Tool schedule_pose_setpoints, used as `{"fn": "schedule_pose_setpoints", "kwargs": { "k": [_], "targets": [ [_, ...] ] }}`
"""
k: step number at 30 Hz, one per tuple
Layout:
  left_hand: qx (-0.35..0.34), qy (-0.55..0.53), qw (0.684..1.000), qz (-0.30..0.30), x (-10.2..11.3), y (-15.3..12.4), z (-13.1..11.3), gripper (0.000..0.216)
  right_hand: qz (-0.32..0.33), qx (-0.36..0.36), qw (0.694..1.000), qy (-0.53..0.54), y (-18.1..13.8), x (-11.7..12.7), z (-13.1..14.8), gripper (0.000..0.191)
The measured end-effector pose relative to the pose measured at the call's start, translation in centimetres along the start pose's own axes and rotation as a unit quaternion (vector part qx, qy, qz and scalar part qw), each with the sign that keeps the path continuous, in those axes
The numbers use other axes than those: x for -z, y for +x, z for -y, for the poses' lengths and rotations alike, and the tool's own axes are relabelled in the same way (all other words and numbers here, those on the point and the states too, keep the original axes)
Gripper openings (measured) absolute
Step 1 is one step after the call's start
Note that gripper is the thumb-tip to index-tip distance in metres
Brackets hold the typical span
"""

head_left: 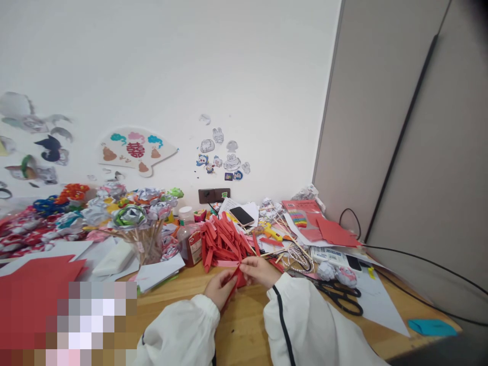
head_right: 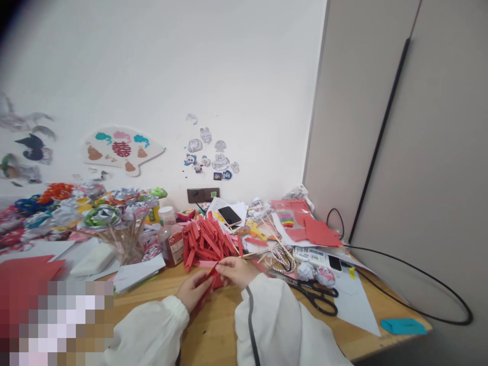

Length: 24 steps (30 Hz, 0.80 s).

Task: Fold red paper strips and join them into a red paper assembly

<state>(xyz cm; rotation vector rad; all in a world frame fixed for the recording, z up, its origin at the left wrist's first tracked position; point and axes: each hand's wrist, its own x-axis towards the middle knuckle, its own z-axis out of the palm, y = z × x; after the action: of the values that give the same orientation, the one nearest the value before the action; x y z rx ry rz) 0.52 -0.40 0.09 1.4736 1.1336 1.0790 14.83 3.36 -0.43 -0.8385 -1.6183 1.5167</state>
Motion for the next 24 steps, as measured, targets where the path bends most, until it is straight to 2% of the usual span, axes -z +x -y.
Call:
{"fn": "schedule_pose_setpoints", "kwargs": {
  "k": [6,16,24],
  "targets": [
    [-0.003,0.047,0.999,0.024,0.4,0.2,0.3,0.028,-0.039,-0.030,0.997,-0.064,0.3,0.4,-0.7,0.036],
    [0.025,0.081,0.996,0.024,0.5,0.4,0.9,0.038,-0.026,-0.009,0.994,-0.106,0.2,0.6,-0.8,0.033],
    [-0.056,0.144,0.988,0.028,1.2,0.5,0.3,0.035,-0.022,0.003,0.998,-0.062,0.0,0.7,0.0,0.034]
  ]
}}
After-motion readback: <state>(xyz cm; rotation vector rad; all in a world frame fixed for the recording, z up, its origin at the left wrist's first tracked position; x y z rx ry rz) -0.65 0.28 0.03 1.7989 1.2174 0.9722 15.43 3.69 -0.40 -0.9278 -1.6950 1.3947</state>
